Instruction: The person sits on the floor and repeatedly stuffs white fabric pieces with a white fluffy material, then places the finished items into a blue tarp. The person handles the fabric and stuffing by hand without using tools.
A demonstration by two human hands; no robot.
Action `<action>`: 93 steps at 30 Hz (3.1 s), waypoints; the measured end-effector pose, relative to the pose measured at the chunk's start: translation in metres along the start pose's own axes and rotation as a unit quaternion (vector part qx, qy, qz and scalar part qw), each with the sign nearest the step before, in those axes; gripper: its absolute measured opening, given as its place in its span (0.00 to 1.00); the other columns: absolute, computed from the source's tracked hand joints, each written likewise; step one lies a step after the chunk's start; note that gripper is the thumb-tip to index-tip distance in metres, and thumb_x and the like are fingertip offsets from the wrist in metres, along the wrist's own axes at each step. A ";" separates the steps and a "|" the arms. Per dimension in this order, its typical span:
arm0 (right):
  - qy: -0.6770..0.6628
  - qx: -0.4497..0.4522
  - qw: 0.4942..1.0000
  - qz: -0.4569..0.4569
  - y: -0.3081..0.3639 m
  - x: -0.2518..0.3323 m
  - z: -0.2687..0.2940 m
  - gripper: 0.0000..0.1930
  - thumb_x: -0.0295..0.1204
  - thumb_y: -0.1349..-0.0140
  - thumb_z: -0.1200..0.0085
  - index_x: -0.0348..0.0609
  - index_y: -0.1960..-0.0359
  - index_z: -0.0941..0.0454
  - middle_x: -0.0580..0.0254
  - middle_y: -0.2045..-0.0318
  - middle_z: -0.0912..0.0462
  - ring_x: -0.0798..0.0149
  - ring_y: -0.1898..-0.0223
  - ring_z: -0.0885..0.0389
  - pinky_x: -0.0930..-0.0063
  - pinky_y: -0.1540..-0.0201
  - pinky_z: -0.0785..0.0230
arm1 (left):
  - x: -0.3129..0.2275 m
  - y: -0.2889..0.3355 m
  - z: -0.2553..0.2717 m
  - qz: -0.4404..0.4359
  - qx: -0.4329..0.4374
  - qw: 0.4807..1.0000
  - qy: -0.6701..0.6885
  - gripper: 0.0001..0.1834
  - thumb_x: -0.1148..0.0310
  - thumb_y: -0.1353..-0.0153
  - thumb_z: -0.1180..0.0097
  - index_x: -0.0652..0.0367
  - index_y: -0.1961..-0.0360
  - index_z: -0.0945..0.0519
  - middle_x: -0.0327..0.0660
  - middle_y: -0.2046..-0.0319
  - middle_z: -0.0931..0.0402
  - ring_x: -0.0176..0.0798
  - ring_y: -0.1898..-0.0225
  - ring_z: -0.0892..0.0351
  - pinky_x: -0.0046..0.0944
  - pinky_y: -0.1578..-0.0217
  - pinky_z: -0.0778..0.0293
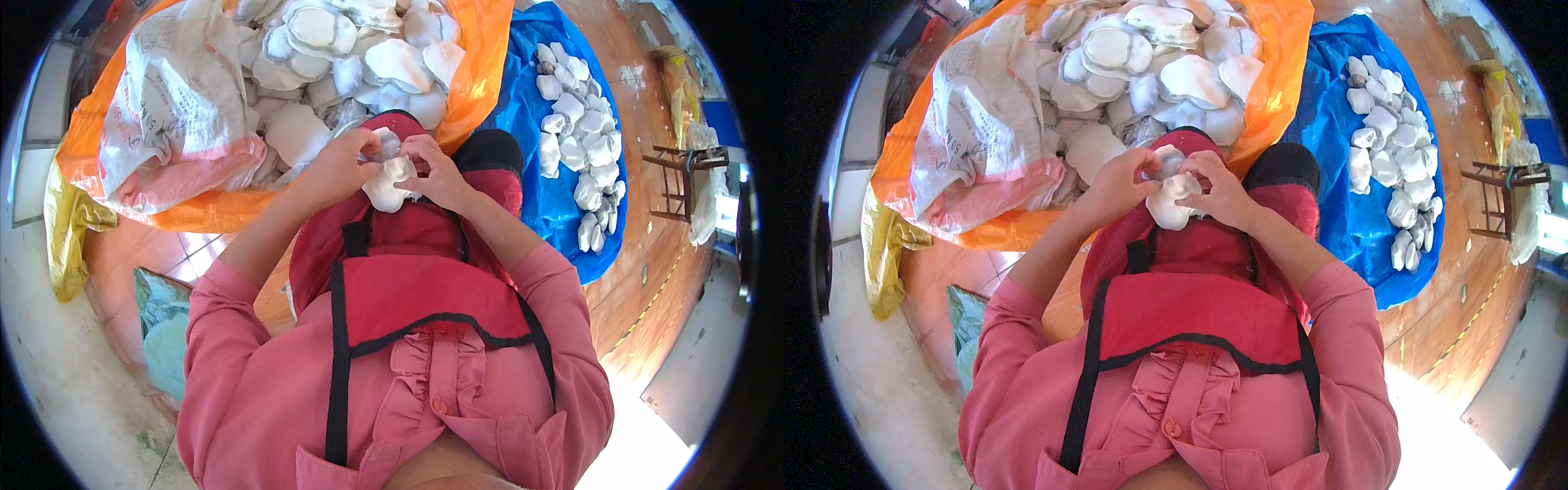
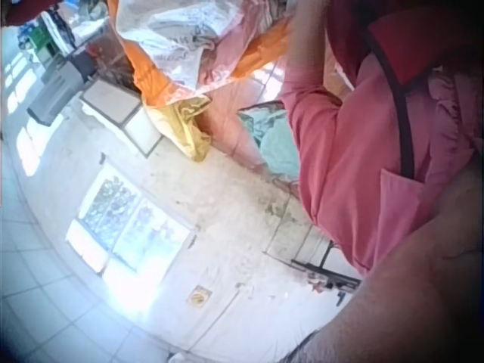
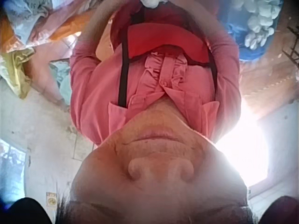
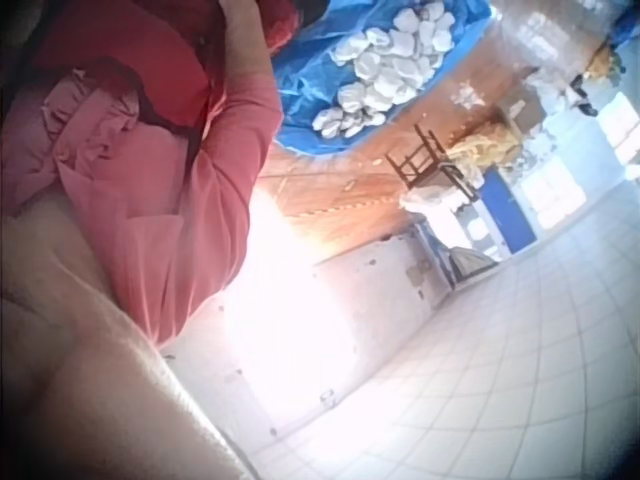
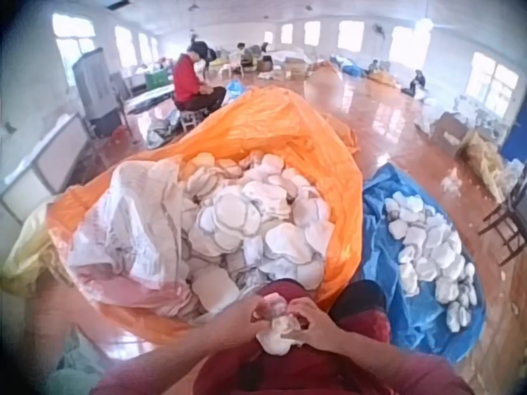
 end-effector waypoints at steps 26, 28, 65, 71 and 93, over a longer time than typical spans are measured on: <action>0.151 0.161 0.975 -0.040 -0.018 0.029 0.018 0.17 0.37 0.49 0.37 0.44 0.60 0.23 0.60 0.62 0.29 0.58 0.57 0.27 0.68 0.54 0.33 | 0.014 0.007 -0.037 -0.187 -0.074 0.973 -0.115 0.12 0.74 0.57 0.40 0.60 0.72 0.30 0.47 0.71 0.29 0.55 0.65 0.27 0.49 0.64 0.31; 0.192 0.139 0.971 -0.020 -0.020 0.027 0.014 0.16 0.33 0.50 0.36 0.44 0.61 0.24 0.60 0.61 0.30 0.58 0.57 0.28 0.68 0.53 0.33 | 0.018 0.004 -0.038 -0.192 -0.083 0.971 -0.112 0.11 0.74 0.57 0.41 0.60 0.72 0.30 0.49 0.72 0.29 0.55 0.66 0.27 0.50 0.65 0.31; -0.179 0.184 0.948 -0.190 0.021 0.029 -0.006 0.12 0.28 0.41 0.39 0.41 0.60 0.27 0.68 0.62 0.23 0.74 0.59 0.26 0.77 0.56 0.30 | -0.042 0.042 -0.003 -0.007 0.167 0.986 0.025 0.20 0.72 0.50 0.38 0.61 0.59 0.34 0.48 0.69 0.27 0.51 0.66 0.24 0.44 0.65 0.28; -0.192 0.174 0.944 -0.205 0.023 0.023 -0.010 0.18 0.30 0.42 0.37 0.39 0.52 0.25 0.63 0.60 0.21 0.70 0.57 0.23 0.74 0.54 0.29 | -0.026 0.043 -0.017 0.056 0.126 0.990 -0.018 0.18 0.71 0.48 0.41 0.61 0.60 0.35 0.49 0.72 0.28 0.51 0.68 0.25 0.45 0.67 0.30; 0.204 0.075 0.968 -0.128 -0.036 -0.008 -0.019 0.16 0.36 0.47 0.44 0.35 0.65 0.26 0.43 0.66 0.20 0.44 0.60 0.20 0.54 0.57 0.29 | 0.032 -0.019 -0.018 0.052 0.090 0.993 -0.048 0.12 0.75 0.50 0.45 0.63 0.62 0.27 0.46 0.69 0.25 0.44 0.68 0.25 0.41 0.65 0.29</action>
Point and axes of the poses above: each hand's wrist, its own y-axis away from the middle knuckle, its own z-axis out of the back of the hand, x = y × z, the point moved 2 cm from there along -y, towards the middle knuckle
